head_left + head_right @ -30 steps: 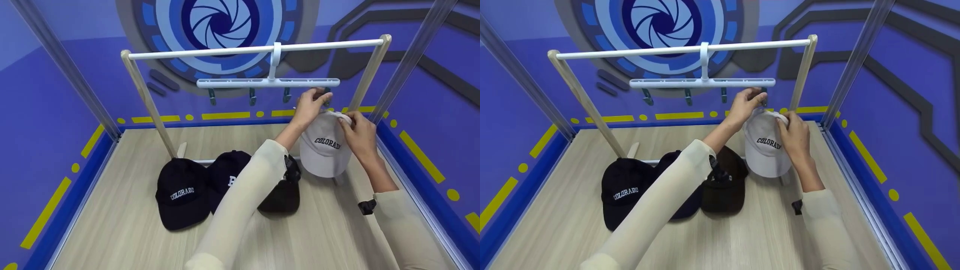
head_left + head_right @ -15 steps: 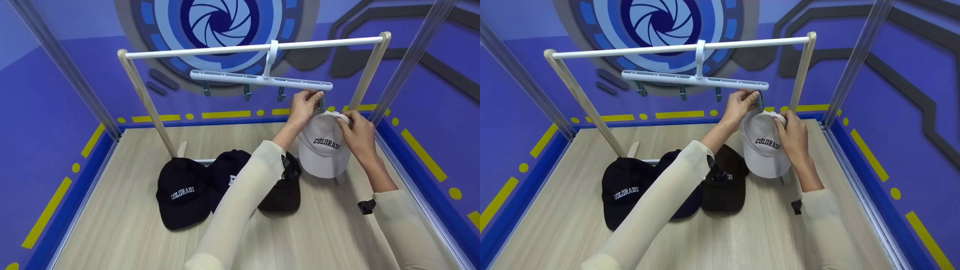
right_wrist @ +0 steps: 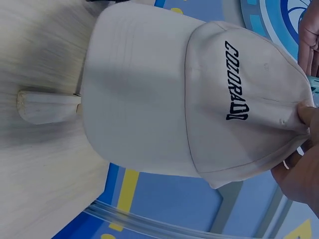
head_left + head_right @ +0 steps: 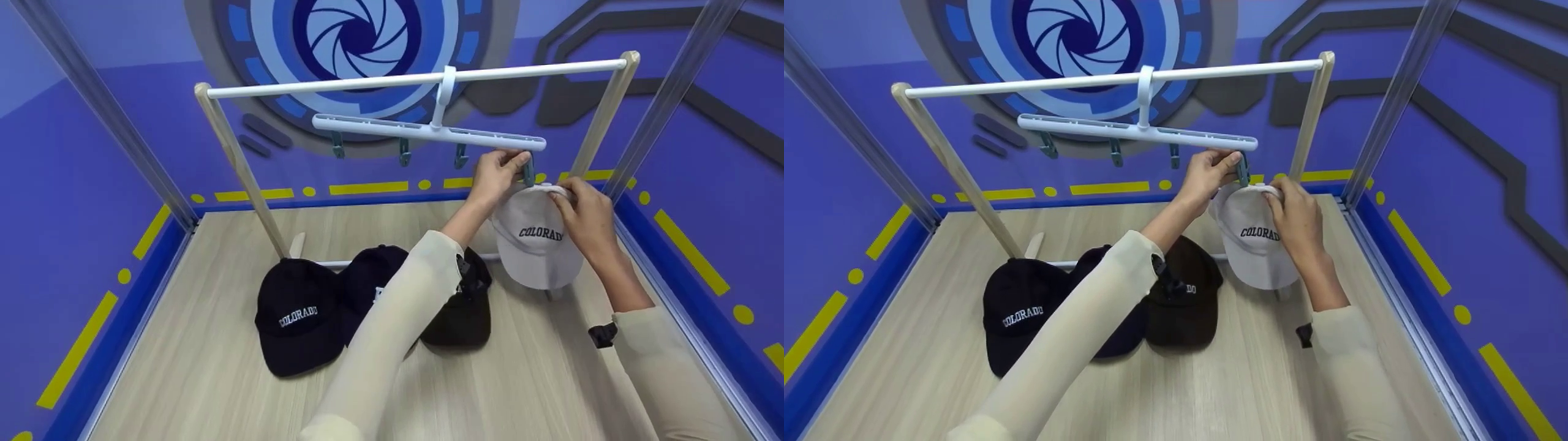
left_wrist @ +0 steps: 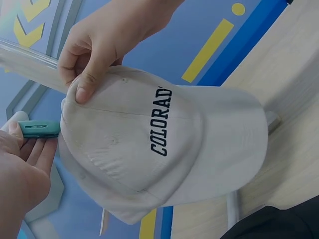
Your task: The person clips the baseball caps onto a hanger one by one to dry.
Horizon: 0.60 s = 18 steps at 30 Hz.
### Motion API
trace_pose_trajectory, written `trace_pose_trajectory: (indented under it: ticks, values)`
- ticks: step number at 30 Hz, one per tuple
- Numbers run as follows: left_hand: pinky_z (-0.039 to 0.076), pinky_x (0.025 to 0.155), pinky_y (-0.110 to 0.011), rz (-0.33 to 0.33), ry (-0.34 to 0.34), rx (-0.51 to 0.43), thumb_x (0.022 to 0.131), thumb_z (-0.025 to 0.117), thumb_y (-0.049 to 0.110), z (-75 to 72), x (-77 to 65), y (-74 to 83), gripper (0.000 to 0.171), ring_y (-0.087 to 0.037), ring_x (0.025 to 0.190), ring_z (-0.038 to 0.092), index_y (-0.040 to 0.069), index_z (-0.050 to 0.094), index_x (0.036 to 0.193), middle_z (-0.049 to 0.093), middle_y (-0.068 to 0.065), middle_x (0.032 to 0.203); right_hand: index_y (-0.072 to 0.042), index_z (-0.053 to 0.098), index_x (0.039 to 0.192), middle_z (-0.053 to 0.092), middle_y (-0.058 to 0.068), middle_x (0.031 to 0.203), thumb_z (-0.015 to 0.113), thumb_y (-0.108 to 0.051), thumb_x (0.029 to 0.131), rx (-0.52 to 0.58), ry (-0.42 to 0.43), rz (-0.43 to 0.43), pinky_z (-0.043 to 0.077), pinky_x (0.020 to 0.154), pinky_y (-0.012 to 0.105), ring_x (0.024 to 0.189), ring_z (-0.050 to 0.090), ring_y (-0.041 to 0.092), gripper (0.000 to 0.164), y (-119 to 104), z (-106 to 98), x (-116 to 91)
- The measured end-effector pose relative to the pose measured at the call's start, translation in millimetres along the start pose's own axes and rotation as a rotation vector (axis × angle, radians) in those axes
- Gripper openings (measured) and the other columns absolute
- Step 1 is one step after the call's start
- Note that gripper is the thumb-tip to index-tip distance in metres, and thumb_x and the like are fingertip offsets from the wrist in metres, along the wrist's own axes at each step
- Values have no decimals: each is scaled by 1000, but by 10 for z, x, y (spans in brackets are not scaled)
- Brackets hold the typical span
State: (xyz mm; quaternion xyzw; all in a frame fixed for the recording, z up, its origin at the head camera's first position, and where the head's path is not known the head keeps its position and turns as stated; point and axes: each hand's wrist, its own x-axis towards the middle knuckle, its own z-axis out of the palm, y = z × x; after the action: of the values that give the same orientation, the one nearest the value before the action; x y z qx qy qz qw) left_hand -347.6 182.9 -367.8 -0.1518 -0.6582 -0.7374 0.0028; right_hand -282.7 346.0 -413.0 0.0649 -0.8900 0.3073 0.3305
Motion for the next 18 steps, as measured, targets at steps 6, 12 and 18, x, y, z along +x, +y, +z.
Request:
trace_pose_trajectory:
  ticks: [6, 12, 18]
  values:
    - [54, 70, -21, 12, -33, -22, 89, 64, 20, 19, -38, 15, 23, -10, 78, 68, 1, 69, 100, 68, -4, 88, -4, 64, 103, 67, 16, 96, 65, -24, 91, -6, 32, 4, 45, 69, 38, 78, 62, 26, 24, -43, 1, 23]
    - [54, 72, -20, 49, -42, -48, 89, 65, 18, 27, -52, -21, 22, -8, 83, 66, -1, 68, 101, 68, -5, 92, -3, 65, 102, 67, 14, 91, 64, -28, 91, -13, 48, 52, 38, 64, 27, 72, 56, 20, 27, -120, -5, 25]
    - [52, 74, -16, 114, -29, 20, 89, 66, 19, 33, -66, -60, 23, -4, 83, 64, -1, 69, 100, 70, -5, 93, -2, 65, 99, 63, 13, 80, 63, -33, 91, 4, 67, 76, 35, 60, 25, 68, 51, 19, 32, -232, -26, 60]
